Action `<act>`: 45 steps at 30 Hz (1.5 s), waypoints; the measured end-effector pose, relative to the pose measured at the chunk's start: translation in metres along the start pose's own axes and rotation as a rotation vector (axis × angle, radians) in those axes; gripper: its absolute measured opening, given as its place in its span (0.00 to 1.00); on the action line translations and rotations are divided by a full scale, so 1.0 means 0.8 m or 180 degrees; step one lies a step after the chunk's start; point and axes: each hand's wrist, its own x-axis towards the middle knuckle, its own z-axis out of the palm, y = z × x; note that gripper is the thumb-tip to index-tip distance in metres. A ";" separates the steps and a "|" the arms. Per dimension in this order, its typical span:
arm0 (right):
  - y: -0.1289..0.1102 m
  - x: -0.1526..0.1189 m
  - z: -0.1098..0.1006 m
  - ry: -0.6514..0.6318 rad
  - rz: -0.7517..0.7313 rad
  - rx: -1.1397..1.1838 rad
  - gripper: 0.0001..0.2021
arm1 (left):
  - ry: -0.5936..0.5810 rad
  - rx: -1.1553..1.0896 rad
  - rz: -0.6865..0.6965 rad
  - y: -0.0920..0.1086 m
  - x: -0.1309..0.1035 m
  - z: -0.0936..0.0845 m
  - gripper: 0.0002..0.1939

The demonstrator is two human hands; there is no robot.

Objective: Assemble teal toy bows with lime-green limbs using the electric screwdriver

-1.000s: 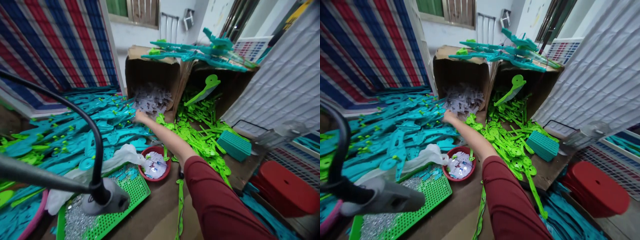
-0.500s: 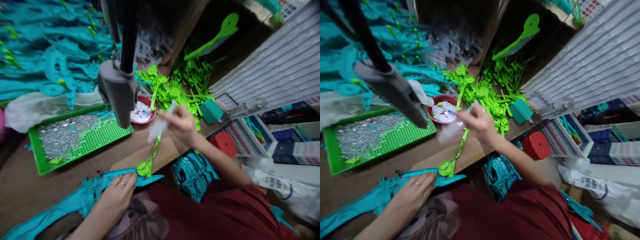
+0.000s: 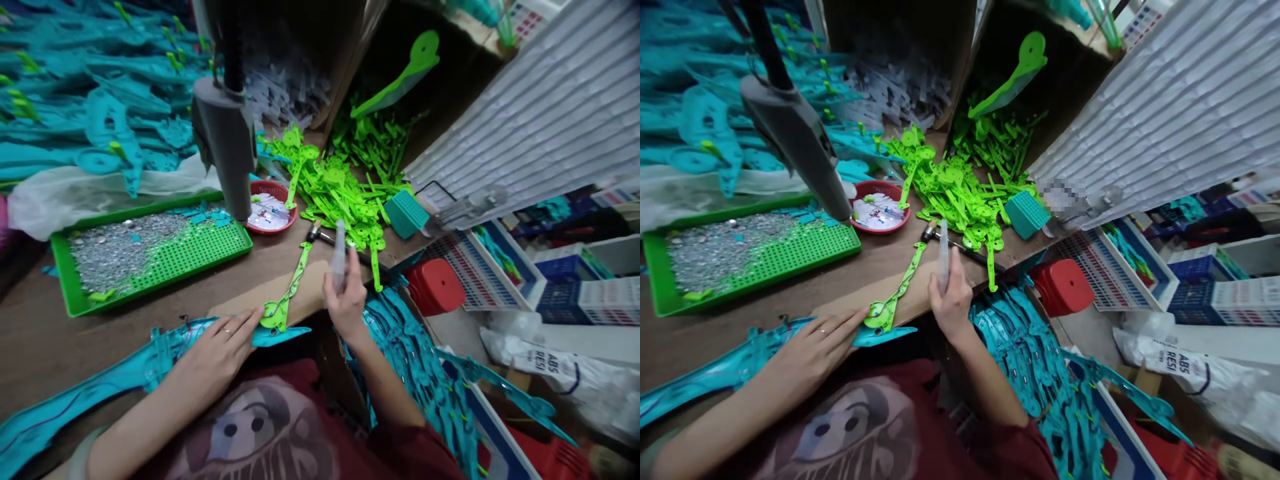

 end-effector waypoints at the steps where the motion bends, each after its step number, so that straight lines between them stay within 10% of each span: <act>1: 0.001 0.000 -0.003 0.0166 0.0106 -0.0036 0.23 | 0.0002 -0.0029 -0.0003 -0.001 0.000 0.000 0.20; 5: 0.005 0.001 -0.028 -0.0100 0.0926 0.0976 0.16 | 0.0034 -0.0035 0.0042 -0.002 -0.001 0.000 0.19; 9: -0.015 -0.001 -0.038 -0.1958 0.1925 0.3044 0.19 | 0.0077 0.0026 0.0012 0.001 -0.004 0.003 0.21; 12: -0.030 -0.004 -0.018 -0.2430 0.2285 0.3426 0.20 | -0.0019 -0.0032 -0.0067 0.003 -0.006 0.005 0.21; 23: -0.036 -0.023 0.027 -0.1965 0.2660 0.2762 0.21 | -0.0072 -0.0218 -0.0021 0.002 -0.002 0.000 0.21; 29: -0.024 -0.010 0.013 -0.1137 0.0292 0.0173 0.24 | -0.0033 -0.0169 0.0032 0.000 -0.005 0.001 0.22; 33: -0.005 0.010 0.004 -0.1617 -0.0698 -0.0021 0.24 | 0.0215 -0.0100 0.0218 -0.009 -0.003 0.001 0.24; 40: 0.010 0.021 0.049 -0.0913 0.1488 0.2073 0.33 | 0.0289 0.0074 0.0449 -0.017 -0.001 0.000 0.24; 45: -0.001 0.016 0.066 -0.0684 0.1429 0.2668 0.26 | 0.0239 0.0054 0.0185 -0.011 0.001 -0.002 0.26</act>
